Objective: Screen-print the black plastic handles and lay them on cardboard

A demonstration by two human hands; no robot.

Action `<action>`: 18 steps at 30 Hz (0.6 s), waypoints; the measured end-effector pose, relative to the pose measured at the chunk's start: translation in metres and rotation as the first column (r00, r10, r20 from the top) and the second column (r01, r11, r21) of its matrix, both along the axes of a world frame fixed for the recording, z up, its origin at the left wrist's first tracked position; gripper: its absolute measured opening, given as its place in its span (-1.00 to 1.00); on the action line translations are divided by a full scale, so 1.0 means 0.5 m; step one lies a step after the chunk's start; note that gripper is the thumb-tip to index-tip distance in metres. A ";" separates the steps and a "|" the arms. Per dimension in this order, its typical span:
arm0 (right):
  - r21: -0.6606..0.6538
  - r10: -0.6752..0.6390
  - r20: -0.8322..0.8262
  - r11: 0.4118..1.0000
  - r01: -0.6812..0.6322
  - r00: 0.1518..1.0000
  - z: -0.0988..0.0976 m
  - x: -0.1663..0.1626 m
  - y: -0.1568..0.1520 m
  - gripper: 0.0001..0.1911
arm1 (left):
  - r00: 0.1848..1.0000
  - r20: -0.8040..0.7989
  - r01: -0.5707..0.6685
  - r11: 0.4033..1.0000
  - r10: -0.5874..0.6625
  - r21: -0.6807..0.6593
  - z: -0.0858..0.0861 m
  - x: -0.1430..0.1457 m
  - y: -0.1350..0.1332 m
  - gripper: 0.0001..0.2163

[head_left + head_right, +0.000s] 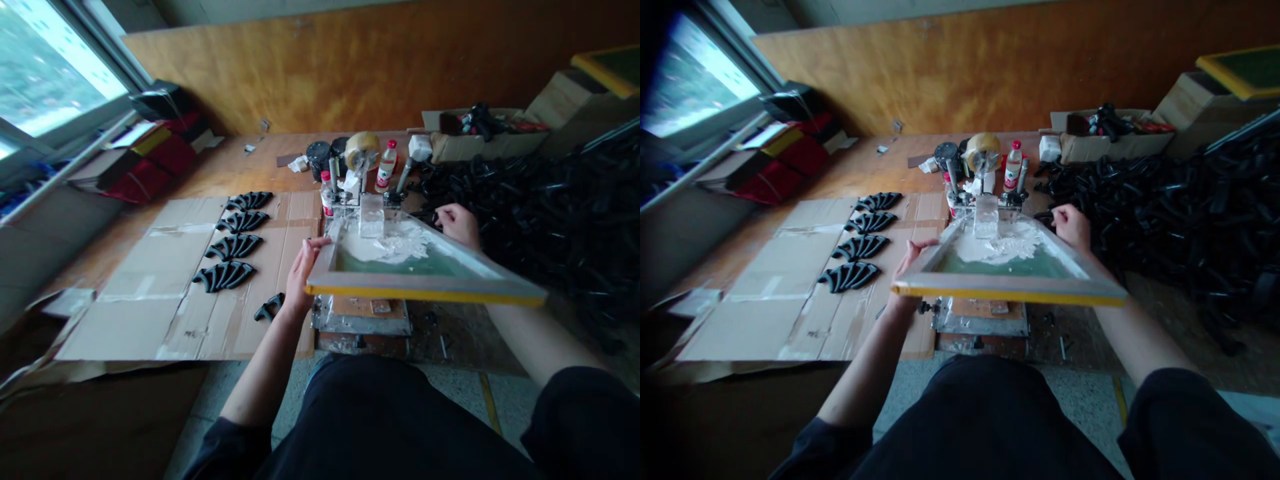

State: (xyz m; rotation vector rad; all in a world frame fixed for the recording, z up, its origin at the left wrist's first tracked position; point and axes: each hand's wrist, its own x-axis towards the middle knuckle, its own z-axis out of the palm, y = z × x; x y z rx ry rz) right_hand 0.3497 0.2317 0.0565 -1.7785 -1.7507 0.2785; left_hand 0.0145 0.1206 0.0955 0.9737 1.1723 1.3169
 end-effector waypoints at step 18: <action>-0.073 0.584 0.139 0.812 -0.580 0.800 -0.131 -0.155 -0.184 -0.83 | 0.975 0.171 -0.017 0.820 0.140 -0.572 -0.217 0.006 -0.145 -0.58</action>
